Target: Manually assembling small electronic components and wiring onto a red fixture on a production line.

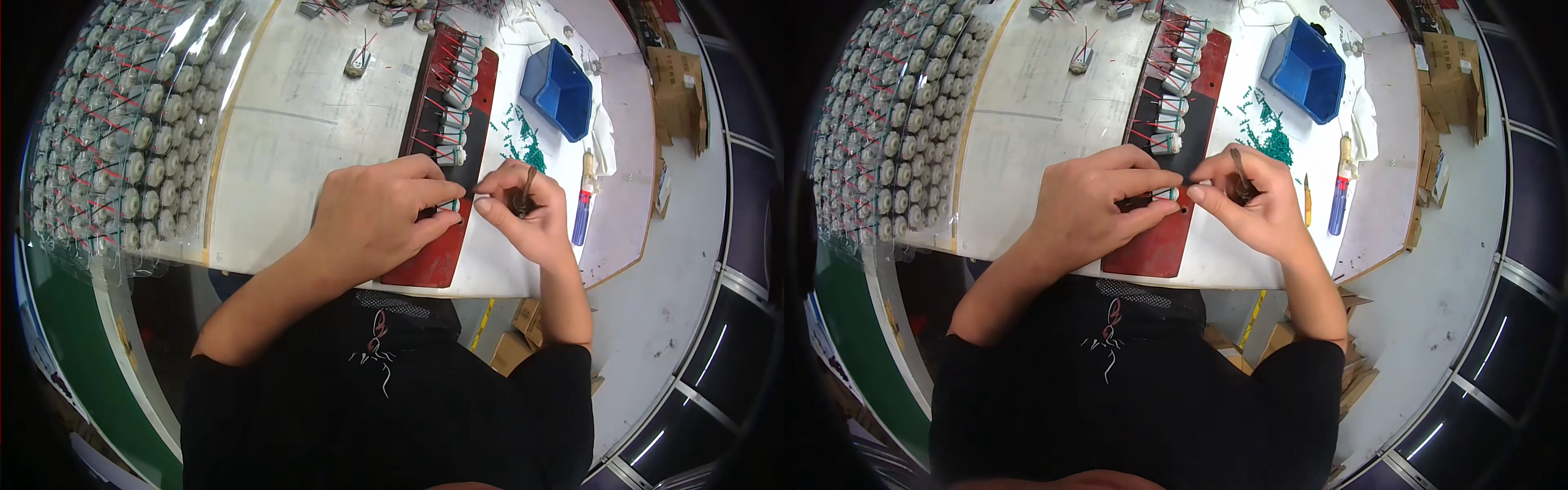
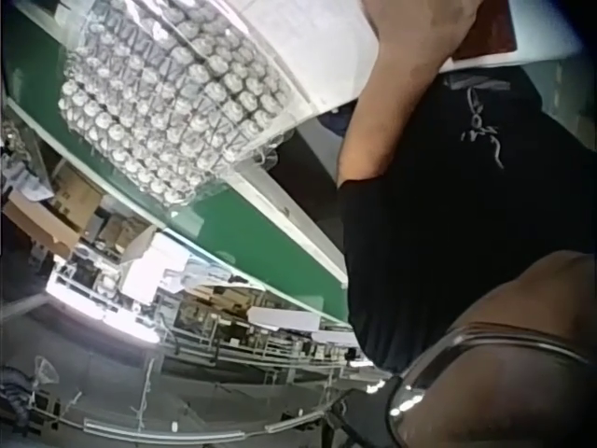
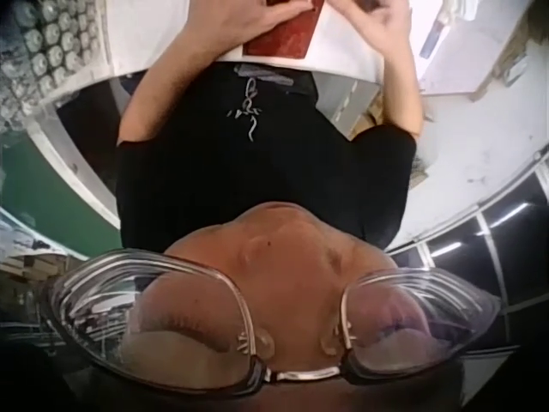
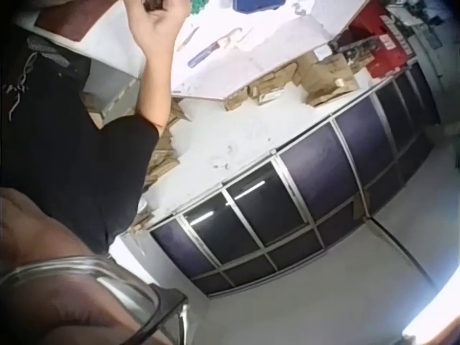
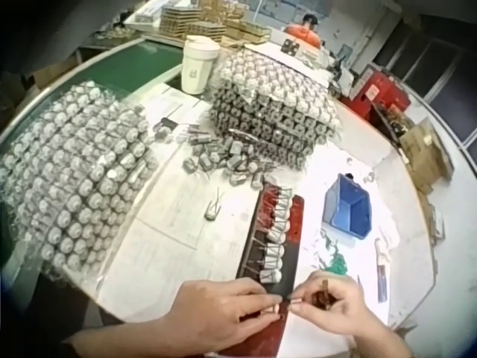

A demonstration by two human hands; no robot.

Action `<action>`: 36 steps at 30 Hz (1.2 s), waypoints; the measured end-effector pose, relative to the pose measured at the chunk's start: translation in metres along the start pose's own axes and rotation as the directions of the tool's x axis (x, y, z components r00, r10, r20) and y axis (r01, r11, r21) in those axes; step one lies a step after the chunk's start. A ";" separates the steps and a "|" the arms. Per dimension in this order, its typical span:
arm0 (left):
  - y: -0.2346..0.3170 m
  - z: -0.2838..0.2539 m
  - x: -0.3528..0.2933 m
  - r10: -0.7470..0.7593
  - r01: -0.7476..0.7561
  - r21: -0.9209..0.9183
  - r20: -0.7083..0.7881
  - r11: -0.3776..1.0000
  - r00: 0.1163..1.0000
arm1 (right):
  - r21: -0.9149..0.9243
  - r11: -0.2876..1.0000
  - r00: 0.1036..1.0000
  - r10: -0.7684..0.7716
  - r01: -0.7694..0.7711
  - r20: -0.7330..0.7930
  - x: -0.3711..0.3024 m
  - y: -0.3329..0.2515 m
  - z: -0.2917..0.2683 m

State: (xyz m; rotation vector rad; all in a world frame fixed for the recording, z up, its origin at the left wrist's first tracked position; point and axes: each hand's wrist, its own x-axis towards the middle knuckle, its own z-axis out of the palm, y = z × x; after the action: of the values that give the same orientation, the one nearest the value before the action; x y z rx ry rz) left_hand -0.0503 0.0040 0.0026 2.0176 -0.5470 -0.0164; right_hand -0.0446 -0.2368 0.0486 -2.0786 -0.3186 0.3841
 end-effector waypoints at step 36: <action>-0.004 0.000 0.001 0.008 -0.008 -0.032 -0.004 0.999 1.000 | 0.062 0.990 0.990 0.131 -0.128 -0.054 0.008 0.003 0.016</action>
State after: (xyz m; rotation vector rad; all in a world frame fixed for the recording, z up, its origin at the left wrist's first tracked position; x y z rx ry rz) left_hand -0.0479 0.0055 -0.0002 1.9837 -0.5493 -0.0164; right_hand -0.0432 -0.2226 0.0374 -2.0544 -0.1369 0.4055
